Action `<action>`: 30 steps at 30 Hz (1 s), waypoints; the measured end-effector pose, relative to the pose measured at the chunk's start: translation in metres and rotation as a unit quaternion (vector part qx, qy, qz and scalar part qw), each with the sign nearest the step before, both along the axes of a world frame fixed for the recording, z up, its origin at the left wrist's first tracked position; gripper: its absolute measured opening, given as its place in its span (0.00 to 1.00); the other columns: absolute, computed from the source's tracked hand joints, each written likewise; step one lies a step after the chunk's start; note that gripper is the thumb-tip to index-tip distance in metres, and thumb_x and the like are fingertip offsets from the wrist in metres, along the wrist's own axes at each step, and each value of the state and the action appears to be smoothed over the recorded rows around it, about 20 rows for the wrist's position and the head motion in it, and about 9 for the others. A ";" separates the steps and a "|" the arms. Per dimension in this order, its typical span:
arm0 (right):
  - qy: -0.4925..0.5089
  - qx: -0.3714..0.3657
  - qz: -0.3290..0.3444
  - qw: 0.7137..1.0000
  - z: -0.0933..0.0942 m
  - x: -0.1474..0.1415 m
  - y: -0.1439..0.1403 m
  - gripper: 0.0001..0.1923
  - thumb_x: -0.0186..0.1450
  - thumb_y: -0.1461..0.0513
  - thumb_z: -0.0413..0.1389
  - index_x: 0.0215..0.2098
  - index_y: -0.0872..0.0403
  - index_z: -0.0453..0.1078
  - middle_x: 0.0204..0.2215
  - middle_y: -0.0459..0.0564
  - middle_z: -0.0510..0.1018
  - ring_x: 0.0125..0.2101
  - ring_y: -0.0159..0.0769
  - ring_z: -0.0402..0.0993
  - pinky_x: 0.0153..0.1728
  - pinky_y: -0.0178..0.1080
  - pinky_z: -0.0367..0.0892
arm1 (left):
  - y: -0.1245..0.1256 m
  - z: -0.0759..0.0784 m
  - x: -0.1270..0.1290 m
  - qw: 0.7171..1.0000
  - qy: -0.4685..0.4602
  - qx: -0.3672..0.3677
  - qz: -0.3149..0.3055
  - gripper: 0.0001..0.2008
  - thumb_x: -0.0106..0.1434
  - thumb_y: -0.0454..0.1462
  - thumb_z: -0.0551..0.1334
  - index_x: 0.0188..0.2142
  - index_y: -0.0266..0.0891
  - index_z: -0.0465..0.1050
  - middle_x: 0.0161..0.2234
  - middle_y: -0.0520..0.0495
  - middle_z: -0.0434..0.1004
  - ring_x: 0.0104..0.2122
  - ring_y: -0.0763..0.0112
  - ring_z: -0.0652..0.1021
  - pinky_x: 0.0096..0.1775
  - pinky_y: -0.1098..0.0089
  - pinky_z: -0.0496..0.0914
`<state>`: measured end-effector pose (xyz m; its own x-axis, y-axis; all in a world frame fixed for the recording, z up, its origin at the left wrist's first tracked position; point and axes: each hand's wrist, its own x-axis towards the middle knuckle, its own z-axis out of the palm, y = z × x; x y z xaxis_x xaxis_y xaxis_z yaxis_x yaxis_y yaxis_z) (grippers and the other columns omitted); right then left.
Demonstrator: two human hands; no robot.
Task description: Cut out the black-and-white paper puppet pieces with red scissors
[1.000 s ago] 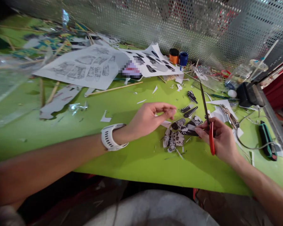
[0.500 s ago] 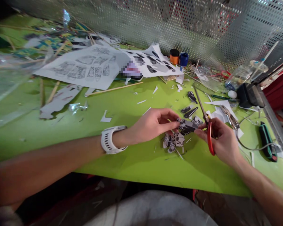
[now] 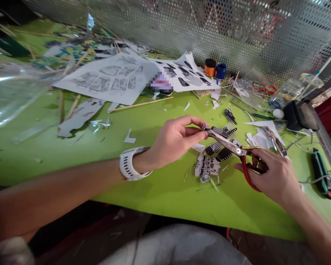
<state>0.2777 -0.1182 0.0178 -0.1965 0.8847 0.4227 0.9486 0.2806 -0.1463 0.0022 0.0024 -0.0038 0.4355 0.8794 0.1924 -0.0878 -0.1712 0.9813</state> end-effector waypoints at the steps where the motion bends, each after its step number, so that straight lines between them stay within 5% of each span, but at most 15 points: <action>1: -0.002 0.006 -0.001 1.000 -0.001 0.001 0.000 0.20 0.70 0.44 0.66 0.41 0.53 0.82 0.27 0.47 0.82 0.20 0.34 0.73 0.25 0.37 0.69 | -0.001 0.000 0.000 1.000 -0.006 -0.002 -0.004 0.07 0.66 0.35 0.71 0.43 0.38 0.80 0.37 0.46 0.87 0.31 0.69 0.87 0.28 0.75 0.80; 15: 0.035 -0.035 -0.046 0.998 0.008 -0.007 -0.004 0.19 0.69 0.44 0.68 0.41 0.50 0.80 0.37 0.50 0.89 0.30 0.40 0.83 0.37 0.39 0.77 | -0.003 0.001 -0.001 0.999 -0.009 0.037 0.010 0.05 0.68 0.34 0.70 0.43 0.40 0.79 0.42 0.47 0.89 0.40 0.67 0.89 0.46 0.69 0.87; 30: 0.025 -0.020 -0.016 0.999 0.004 -0.003 -0.005 0.19 0.67 0.43 0.68 0.36 0.48 0.78 0.27 0.46 0.83 0.22 0.37 0.75 0.28 0.40 0.72 | -0.004 0.002 -0.002 0.995 0.014 0.089 0.042 0.03 0.71 0.36 0.70 0.44 0.40 0.81 0.41 0.46 0.89 0.41 0.67 0.88 0.47 0.67 0.87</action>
